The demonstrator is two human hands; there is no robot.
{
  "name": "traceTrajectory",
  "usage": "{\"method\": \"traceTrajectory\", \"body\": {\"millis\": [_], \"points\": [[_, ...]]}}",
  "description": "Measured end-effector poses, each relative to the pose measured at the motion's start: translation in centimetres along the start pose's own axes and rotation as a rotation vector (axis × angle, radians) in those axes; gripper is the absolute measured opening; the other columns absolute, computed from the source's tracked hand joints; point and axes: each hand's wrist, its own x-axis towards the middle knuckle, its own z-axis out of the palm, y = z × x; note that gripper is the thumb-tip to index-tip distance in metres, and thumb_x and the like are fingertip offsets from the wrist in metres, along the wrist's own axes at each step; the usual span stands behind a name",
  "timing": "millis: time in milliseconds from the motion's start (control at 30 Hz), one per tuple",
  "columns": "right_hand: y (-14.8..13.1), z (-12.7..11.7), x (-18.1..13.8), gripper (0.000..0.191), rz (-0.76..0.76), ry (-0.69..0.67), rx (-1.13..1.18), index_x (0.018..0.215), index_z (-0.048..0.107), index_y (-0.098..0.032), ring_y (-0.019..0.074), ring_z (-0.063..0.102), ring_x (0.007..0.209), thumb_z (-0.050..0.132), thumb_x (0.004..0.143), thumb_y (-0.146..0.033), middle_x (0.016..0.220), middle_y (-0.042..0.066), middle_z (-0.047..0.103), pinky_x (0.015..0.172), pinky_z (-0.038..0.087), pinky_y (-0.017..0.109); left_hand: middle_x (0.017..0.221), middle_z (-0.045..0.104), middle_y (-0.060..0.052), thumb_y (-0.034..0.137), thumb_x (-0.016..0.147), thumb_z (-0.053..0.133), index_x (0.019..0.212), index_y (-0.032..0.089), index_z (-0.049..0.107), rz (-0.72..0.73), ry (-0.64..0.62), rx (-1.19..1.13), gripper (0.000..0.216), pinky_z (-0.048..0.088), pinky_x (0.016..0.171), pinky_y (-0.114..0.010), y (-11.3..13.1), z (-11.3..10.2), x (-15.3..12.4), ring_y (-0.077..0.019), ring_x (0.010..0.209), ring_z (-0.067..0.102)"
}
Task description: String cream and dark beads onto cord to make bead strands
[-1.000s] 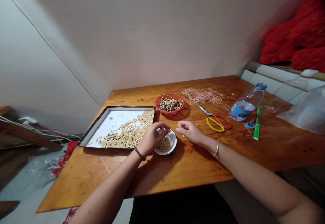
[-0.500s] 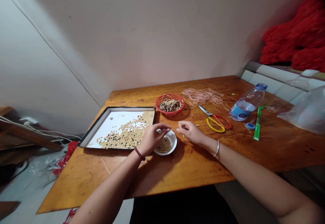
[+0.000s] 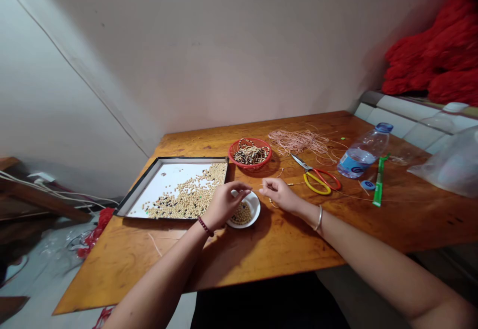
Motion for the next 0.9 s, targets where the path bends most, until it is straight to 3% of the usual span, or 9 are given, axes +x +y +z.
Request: {"method": "traceTrajectory", "body": {"millis": [900], "points": [[-0.47,-0.11,-0.04,0.036,0.005,-0.020,0.031,0.059,0.037,-0.020,0.0091,0.029,0.055,0.057,0.075,-0.046,0.058,-0.005,0.032,0.051,0.025,0.022,0.091,0.072,-0.006,0.036,0.085,0.057,0.089,0.018,0.070,-0.014,-0.018,-0.010,0.023,0.050,0.075,-0.028,0.03,-0.07,0.02,-0.0177,0.081,0.065]]}}
